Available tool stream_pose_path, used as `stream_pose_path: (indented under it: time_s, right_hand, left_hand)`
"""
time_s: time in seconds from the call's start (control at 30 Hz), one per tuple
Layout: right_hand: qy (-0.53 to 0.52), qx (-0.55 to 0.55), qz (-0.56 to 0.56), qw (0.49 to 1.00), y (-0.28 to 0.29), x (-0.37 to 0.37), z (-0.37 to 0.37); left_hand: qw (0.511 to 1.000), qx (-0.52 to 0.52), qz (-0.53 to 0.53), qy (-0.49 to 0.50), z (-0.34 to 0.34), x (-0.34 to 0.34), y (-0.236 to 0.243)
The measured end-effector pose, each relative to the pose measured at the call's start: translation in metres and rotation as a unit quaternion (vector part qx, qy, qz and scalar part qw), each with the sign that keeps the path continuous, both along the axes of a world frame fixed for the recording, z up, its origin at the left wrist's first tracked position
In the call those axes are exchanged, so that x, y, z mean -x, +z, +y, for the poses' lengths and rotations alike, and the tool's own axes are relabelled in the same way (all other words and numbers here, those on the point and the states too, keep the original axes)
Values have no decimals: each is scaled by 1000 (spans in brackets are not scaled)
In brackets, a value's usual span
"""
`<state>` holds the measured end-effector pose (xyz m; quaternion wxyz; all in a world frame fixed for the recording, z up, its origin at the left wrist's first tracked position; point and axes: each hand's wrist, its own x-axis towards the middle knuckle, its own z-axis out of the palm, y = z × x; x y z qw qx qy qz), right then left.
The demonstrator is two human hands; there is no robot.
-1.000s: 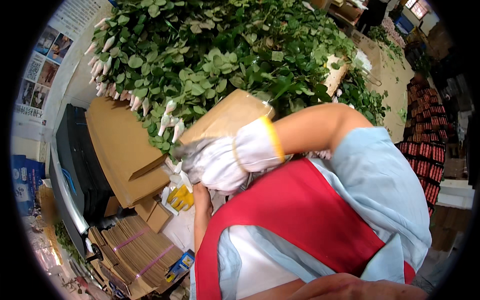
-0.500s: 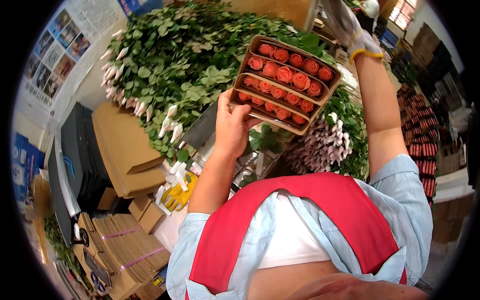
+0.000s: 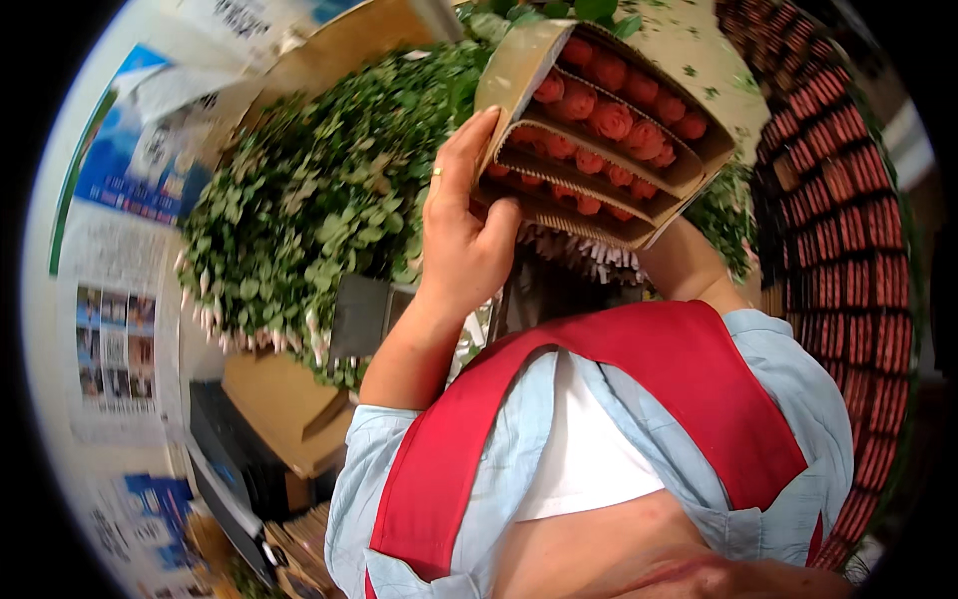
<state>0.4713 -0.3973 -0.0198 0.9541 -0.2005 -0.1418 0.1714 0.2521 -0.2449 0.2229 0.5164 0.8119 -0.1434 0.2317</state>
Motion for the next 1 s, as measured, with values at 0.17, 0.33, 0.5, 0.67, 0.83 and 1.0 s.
stream_pose_path:
  time_s: [0.17,0.33,0.5,0.67,0.83,1.0]
  right_hand:
    - [-188,-58,-68,978,23,13,-149]
    - [-410,-44,-157,897,41,114,-305]
    - [-567,-5,-224,793,47,321,-423]
    - [-762,-17,-100,640,-7,550,-497]
    - [-906,-4,46,422,-29,781,-521]
    - [-900,157,287,287,18,1006,-493]
  left_hand:
    - [959,158,66,-224,-40,-73,-40]
    - [914,134,230,-307,-115,-120,-142]
    - [639,310,554,-436,-293,-64,-222]
    - [495,204,615,-580,-426,65,-234]
    - [469,-14,551,-690,-557,217,-235]
    - [408,-214,-48,-886,-644,406,-205]
